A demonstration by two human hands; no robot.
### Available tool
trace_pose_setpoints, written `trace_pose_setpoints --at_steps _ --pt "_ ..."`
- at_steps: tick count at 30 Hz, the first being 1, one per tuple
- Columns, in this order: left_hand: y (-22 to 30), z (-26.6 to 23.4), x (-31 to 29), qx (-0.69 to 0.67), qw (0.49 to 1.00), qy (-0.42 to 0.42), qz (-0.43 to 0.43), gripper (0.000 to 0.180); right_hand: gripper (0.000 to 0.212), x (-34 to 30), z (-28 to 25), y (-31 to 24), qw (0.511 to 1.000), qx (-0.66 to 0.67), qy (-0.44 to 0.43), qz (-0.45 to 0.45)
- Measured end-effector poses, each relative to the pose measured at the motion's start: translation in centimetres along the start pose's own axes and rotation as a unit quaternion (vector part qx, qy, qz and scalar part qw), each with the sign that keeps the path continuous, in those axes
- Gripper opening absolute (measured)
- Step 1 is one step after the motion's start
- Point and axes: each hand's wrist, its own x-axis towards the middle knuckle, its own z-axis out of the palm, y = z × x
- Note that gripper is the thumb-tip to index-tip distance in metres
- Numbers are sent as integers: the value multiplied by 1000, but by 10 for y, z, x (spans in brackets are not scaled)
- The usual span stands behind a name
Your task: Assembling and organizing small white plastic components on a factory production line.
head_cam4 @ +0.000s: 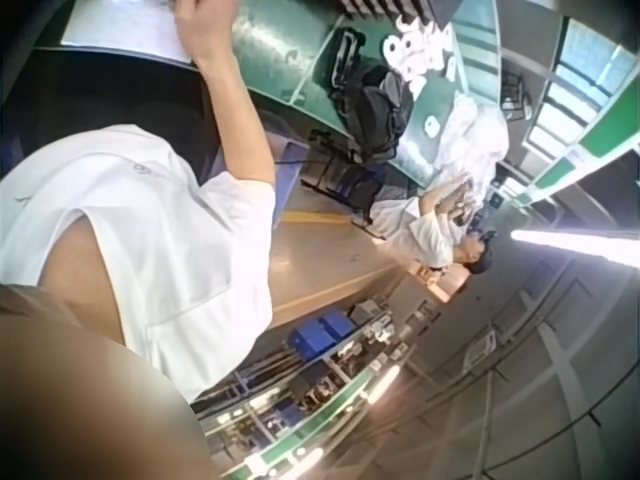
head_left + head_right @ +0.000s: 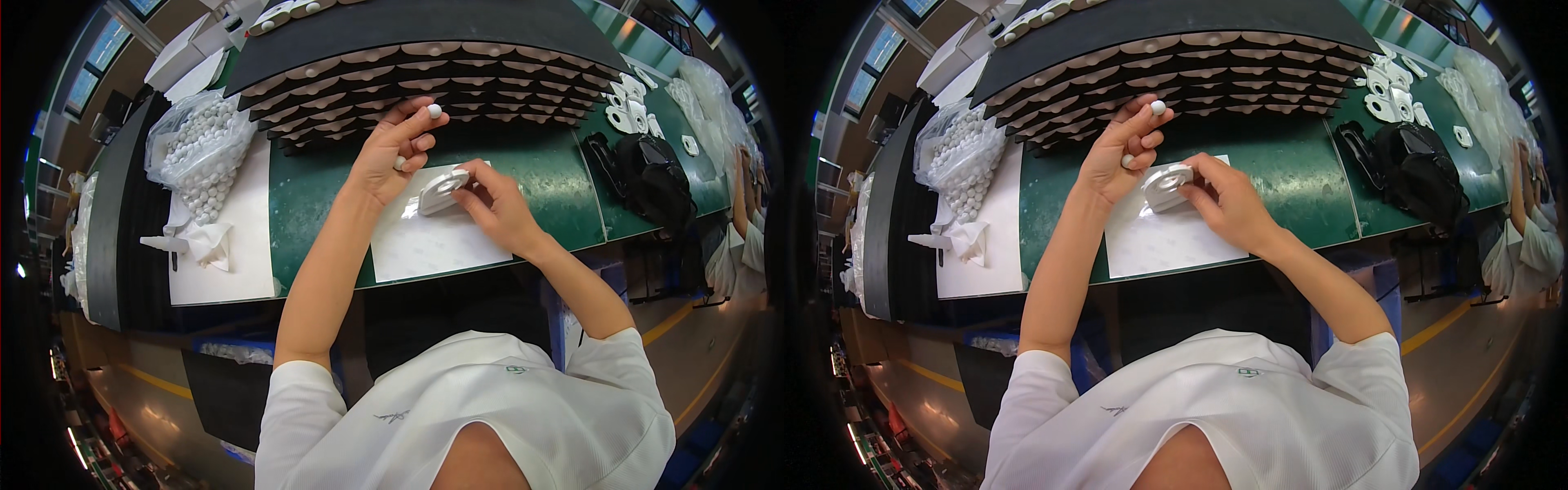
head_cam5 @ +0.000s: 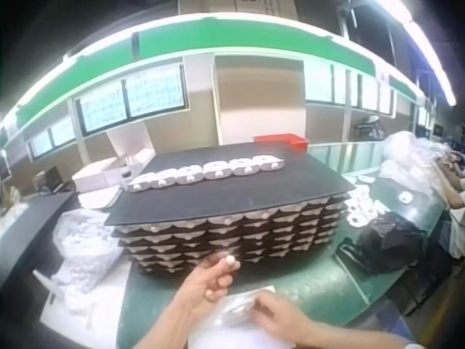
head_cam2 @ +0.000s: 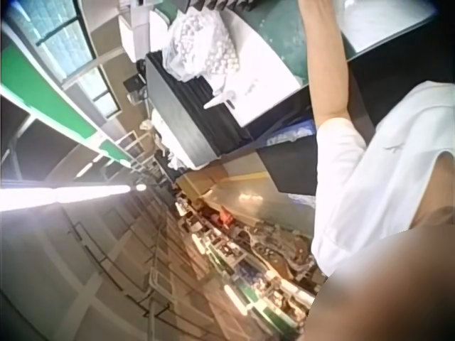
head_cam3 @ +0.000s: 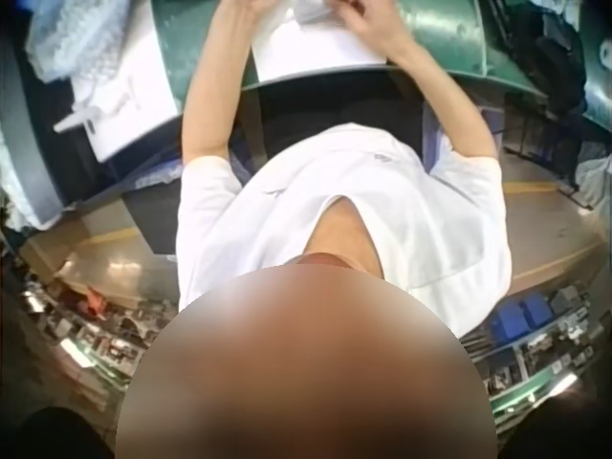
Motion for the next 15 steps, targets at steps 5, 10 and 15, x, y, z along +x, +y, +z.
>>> trace_pose_setpoints --at_steps 5,10,15 --pt "0 1 0 23 1000 -14 7 27 15 0 1 4 999 35 5 -1" --pt "1 6 -3 100 995 -23 2 30 22 7 -14 13 950 306 61 27" --pt "-5 14 -6 228 973 -8 33 31 22 6 -26 14 867 484 99 62"
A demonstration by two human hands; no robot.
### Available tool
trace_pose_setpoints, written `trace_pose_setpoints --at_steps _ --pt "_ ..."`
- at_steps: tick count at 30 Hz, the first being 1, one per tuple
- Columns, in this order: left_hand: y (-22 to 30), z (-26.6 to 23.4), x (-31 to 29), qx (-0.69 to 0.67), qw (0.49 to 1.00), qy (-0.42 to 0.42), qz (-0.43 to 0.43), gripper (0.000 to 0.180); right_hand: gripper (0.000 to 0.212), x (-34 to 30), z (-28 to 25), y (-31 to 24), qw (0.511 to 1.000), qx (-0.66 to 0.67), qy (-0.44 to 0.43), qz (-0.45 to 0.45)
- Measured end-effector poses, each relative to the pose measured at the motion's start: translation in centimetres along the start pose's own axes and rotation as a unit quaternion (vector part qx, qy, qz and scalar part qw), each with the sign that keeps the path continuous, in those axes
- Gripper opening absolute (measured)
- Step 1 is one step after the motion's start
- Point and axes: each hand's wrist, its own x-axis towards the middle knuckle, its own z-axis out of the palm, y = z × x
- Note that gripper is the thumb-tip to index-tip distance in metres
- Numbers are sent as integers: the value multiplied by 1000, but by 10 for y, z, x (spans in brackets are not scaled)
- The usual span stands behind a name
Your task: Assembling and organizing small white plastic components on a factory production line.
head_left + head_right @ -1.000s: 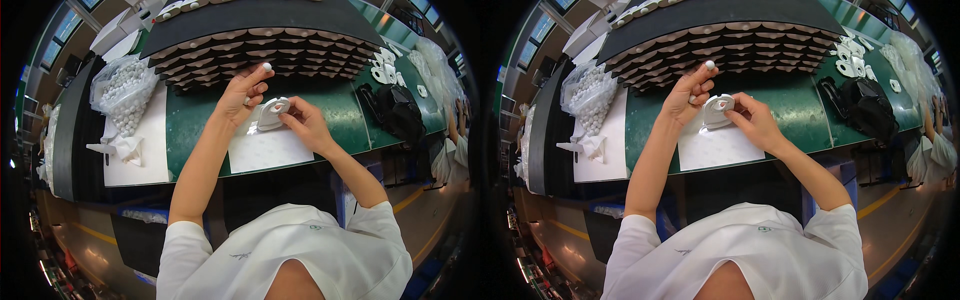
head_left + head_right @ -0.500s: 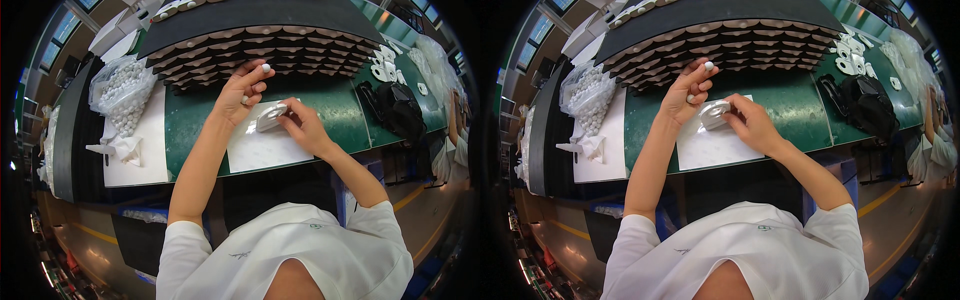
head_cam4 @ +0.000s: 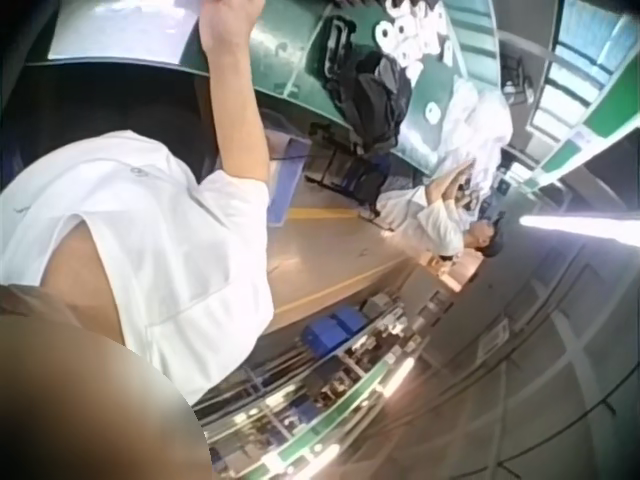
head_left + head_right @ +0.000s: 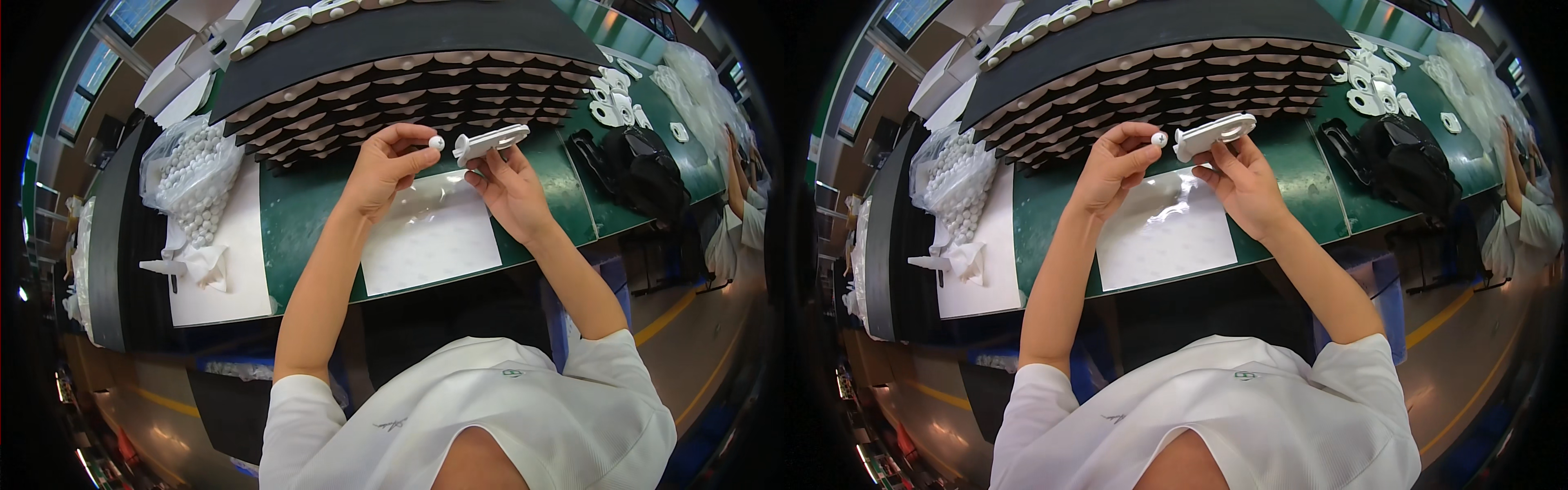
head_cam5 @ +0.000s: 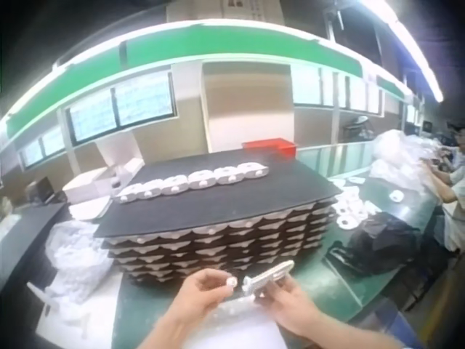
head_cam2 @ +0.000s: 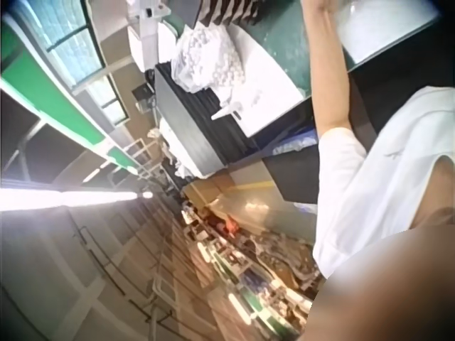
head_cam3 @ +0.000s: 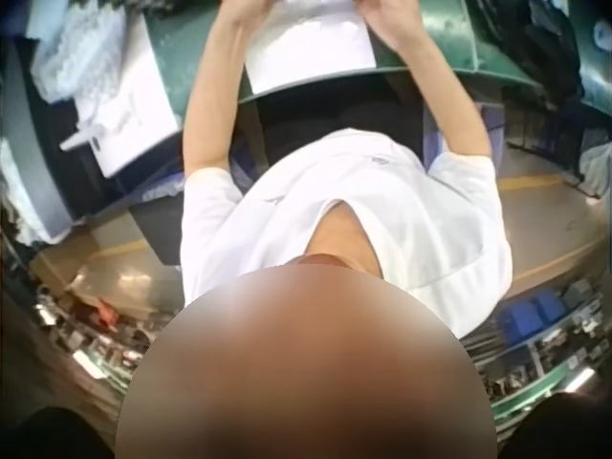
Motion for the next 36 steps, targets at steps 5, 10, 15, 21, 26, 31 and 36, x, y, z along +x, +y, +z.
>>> trace_pose_setpoints --at_steps 5,10,15,21,26,31,36 --pt "-1 3 -2 75 997 -17 6 31 23 0 0 0 1000 16 1 2" --pt "0 4 -3 91 996 -15 1 29 24 1 -1 0 1000 13 -1 7" --pt "0 7 -4 92 995 -36 33 29 25 0 -1 0 1000 -15 1 17" --pt "-4 4 -3 208 972 -83 76 29 32 0 2 -4 996 1 -43 74" --pt "-13 11 -4 204 966 -65 143 32 33 0 6 -9 997 -23 -28 71" --pt "-19 20 -3 231 950 6 208 34 28 3 13 -15 998 -22 20 61" --pt "-16 20 0 233 947 33 220 37 23 5 14 -17 964 163 79 195"
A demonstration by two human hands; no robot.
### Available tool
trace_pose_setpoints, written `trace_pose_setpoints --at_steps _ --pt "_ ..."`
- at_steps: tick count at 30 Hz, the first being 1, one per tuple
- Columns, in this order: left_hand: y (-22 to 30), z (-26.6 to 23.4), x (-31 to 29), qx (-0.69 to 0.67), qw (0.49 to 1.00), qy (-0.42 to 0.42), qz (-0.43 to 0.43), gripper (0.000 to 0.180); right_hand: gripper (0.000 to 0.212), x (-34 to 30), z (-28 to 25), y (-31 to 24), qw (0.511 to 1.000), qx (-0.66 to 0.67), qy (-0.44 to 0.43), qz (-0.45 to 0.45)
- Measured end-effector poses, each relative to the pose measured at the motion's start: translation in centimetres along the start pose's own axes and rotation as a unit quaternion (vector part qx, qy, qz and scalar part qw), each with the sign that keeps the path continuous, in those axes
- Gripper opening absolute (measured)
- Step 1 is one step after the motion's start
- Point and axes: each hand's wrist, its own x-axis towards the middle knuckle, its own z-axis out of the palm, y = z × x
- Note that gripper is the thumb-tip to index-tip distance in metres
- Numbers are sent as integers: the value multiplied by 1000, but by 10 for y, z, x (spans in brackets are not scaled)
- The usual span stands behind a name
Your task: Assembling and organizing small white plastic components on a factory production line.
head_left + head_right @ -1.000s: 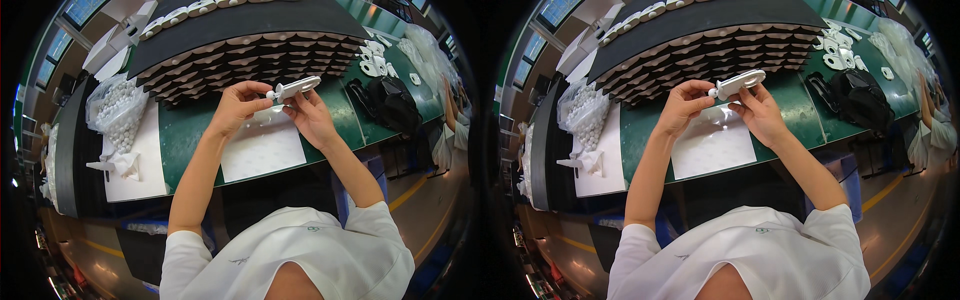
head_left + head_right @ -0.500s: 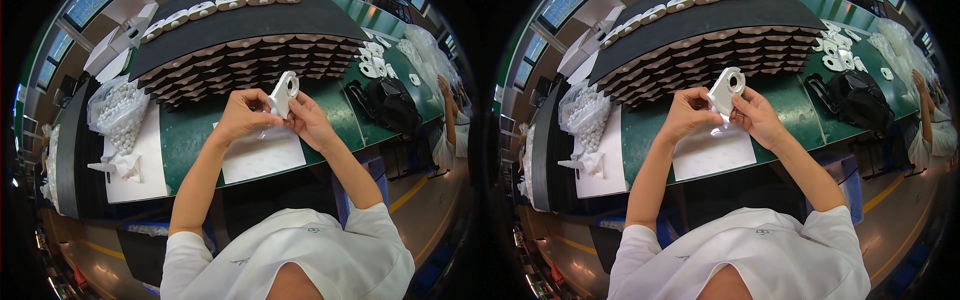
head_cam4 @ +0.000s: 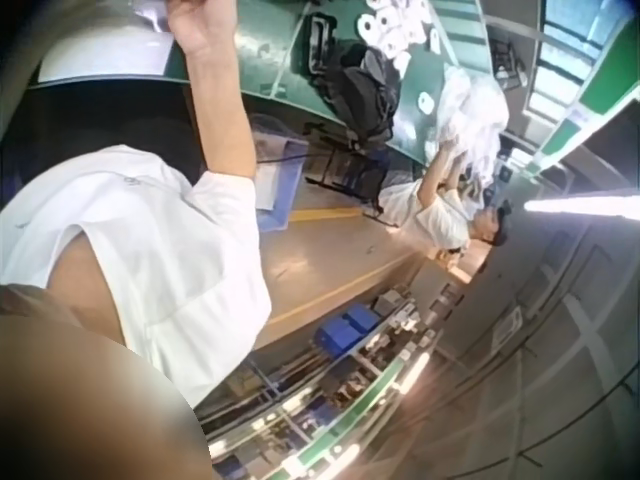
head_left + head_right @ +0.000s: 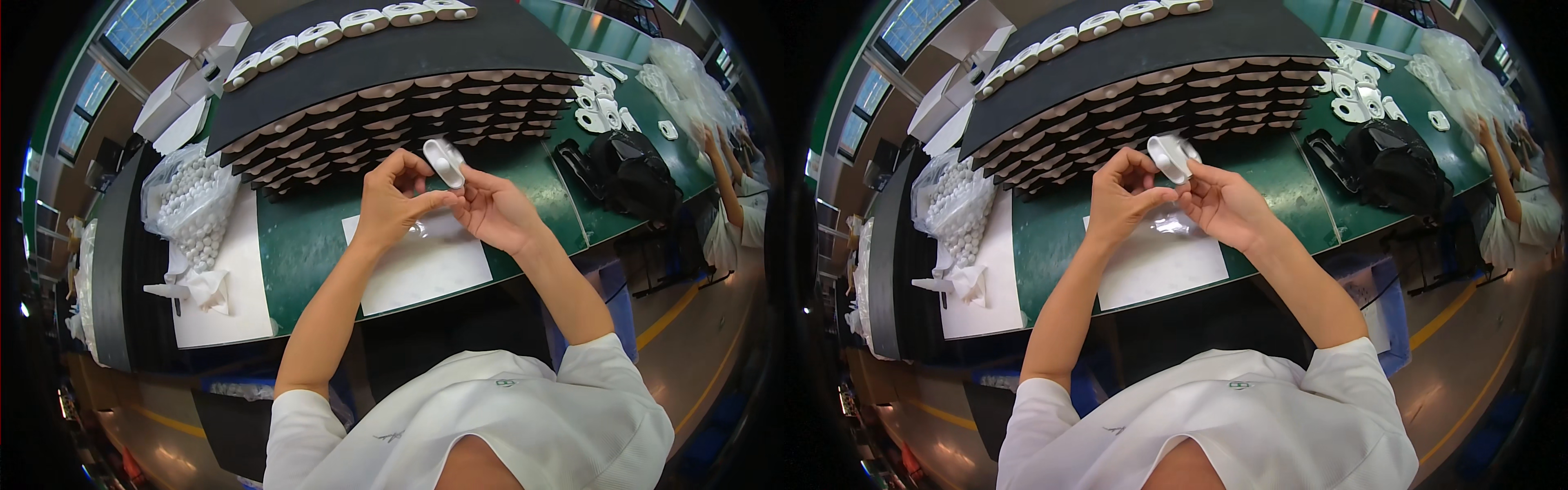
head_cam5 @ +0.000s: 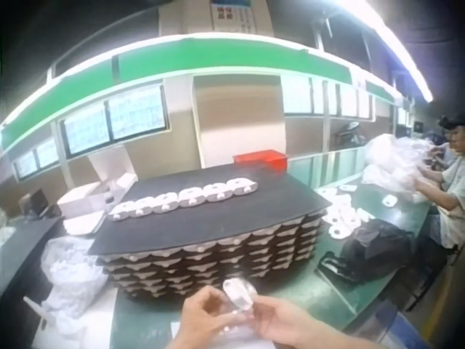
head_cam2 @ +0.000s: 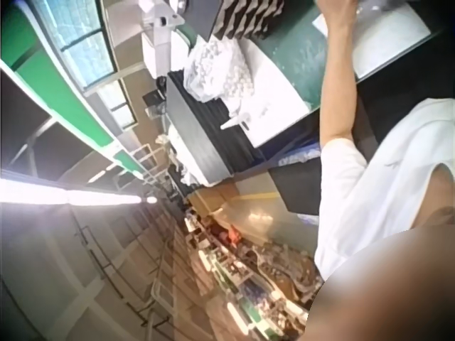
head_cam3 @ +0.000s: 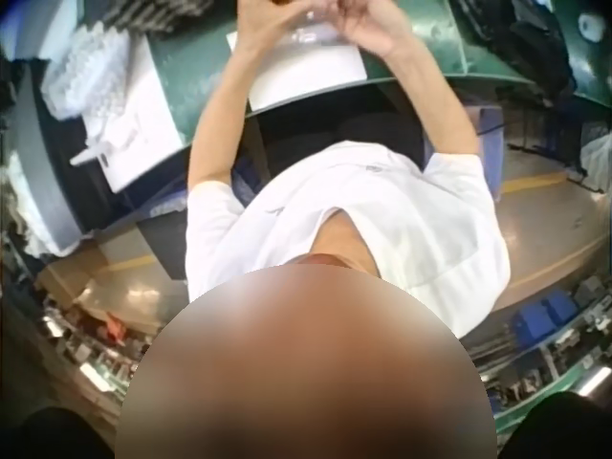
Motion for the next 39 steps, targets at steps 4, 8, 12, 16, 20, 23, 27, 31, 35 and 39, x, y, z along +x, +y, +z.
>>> trace_pose_setpoints --at_steps 4,8,12,16,20,23,27,31,35,39 --pt "2 -3 0 -14 999 -1 -34 37 20 2 -2 -1 994 93 -10 54" --pt "4 -3 0 -15 999 0 -31 34 19 1 -4 -2 990 124 -10 60" --pt "3 -3 1 -27 999 4 -34 32 19 1 -8 -1 989 137 -10 62" --pt "2 -7 0 1 999 -8 -46 24 16 2 -12 2 994 103 -1 47" --pt "3 -11 0 21 1000 -8 -17 30 14 -3 -5 2 999 -12 39 -30" --pt "8 -13 -2 -2 999 -19 -30 36 24 -13 9 -8 952 -241 8 -189" --pt "14 -19 -3 -93 991 -77 -51 36 30 -22 32 -26 867 -393 -33 -305" --pt "11 -18 3 -128 986 -54 -91 25 33 -24 58 -61 657 -556 -26 -509" --pt "0 -25 7 -273 927 -8 -256 23 38 -14 76 -126 454 -618 51 -639" --pt "-6 -33 10 -459 824 39 -330 24 36 43 72 -217 431 -624 77 -647"
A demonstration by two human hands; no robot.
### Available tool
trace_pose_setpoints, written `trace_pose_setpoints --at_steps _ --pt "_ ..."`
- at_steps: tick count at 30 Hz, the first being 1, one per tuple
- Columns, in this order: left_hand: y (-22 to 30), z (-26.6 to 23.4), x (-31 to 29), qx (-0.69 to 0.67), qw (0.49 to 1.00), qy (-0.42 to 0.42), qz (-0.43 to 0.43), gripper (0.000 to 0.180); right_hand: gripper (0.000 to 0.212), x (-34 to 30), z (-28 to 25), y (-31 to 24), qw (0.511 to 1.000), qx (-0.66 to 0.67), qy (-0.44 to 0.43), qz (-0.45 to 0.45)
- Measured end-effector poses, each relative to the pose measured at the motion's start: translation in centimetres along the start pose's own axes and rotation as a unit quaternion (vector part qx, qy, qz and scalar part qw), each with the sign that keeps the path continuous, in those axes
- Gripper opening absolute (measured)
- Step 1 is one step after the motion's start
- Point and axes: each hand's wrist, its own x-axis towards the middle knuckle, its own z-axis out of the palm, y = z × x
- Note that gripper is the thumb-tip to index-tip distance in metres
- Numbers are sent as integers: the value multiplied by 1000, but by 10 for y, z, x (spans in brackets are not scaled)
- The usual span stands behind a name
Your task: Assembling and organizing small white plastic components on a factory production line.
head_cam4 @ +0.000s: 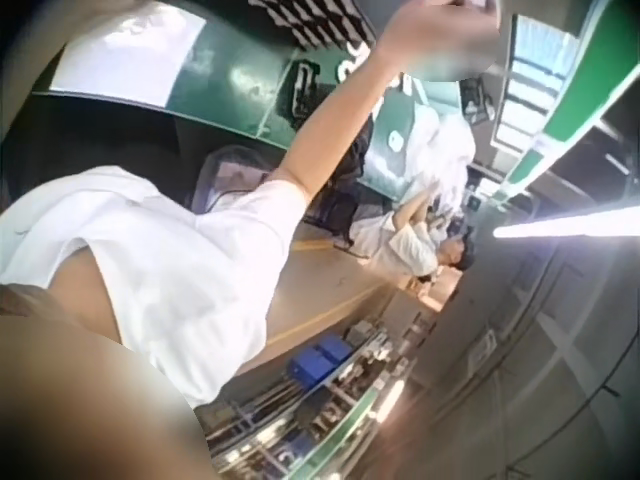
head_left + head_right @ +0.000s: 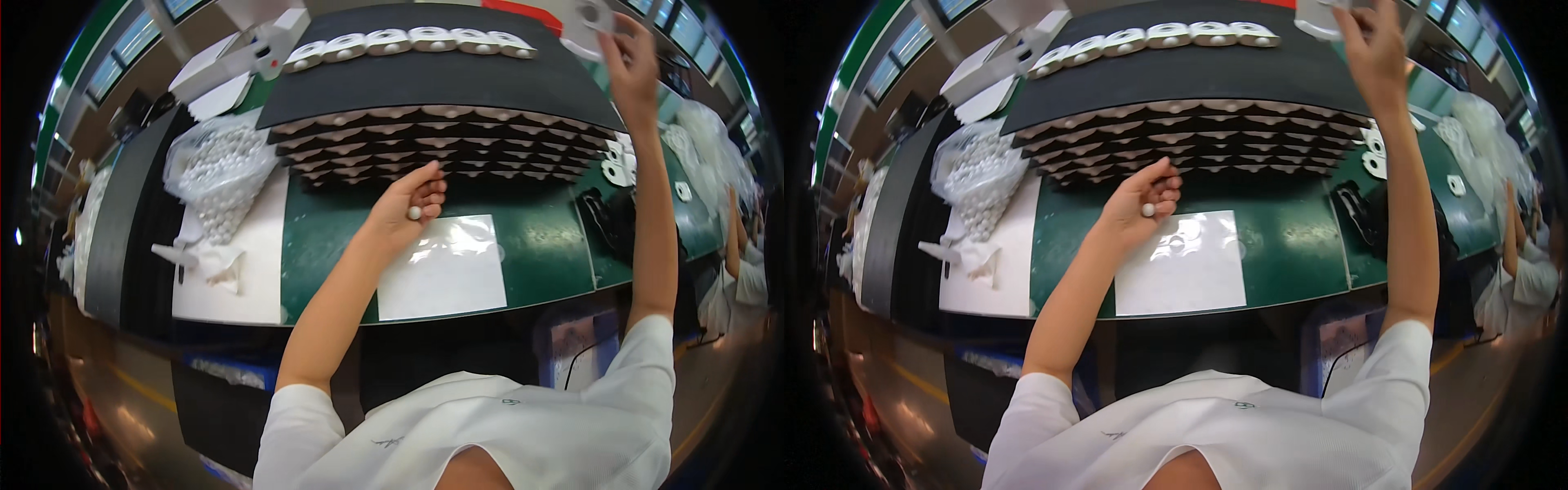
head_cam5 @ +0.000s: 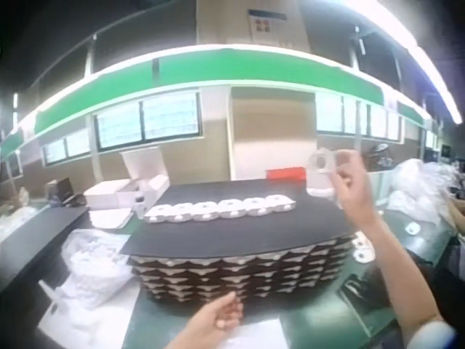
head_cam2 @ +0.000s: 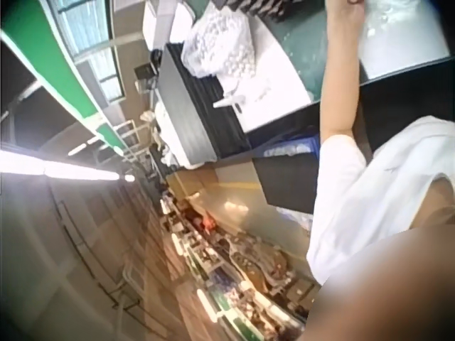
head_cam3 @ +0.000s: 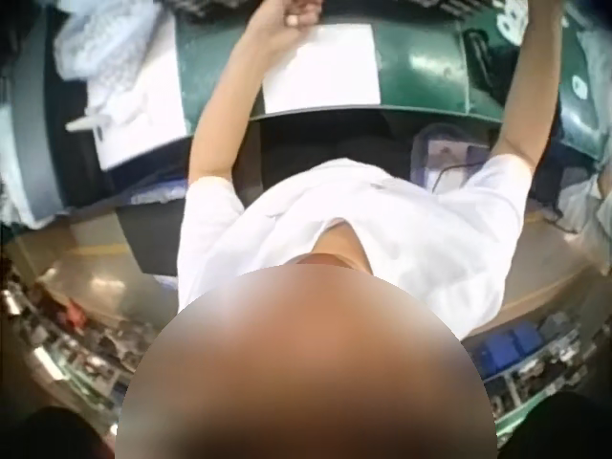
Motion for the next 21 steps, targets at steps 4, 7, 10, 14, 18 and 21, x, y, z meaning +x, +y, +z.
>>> trace_pose_setpoints --at_steps 4,7,10,14,18,21 --pt "-2 2 -1 -46 998 50 -6 22 38 35 17 91 973 -33 -132 187" --pt "0 2 -2 -71 997 35 -3 20 38 41 39 127 947 -49 -192 255" --pt "1 2 -1 -88 996 14 1 17 37 46 51 127 895 -30 -286 341" --pt "-2 4 -2 -90 995 45 16 22 29 45 34 113 895 -6 -287 341" --pt "-5 6 -1 -23 998 33 40 21 24 43 -20 138 913 -110 -251 303" --pt "-3 3 0 12 1000 -25 8 16 25 19 -53 173 846 -370 -366 116"
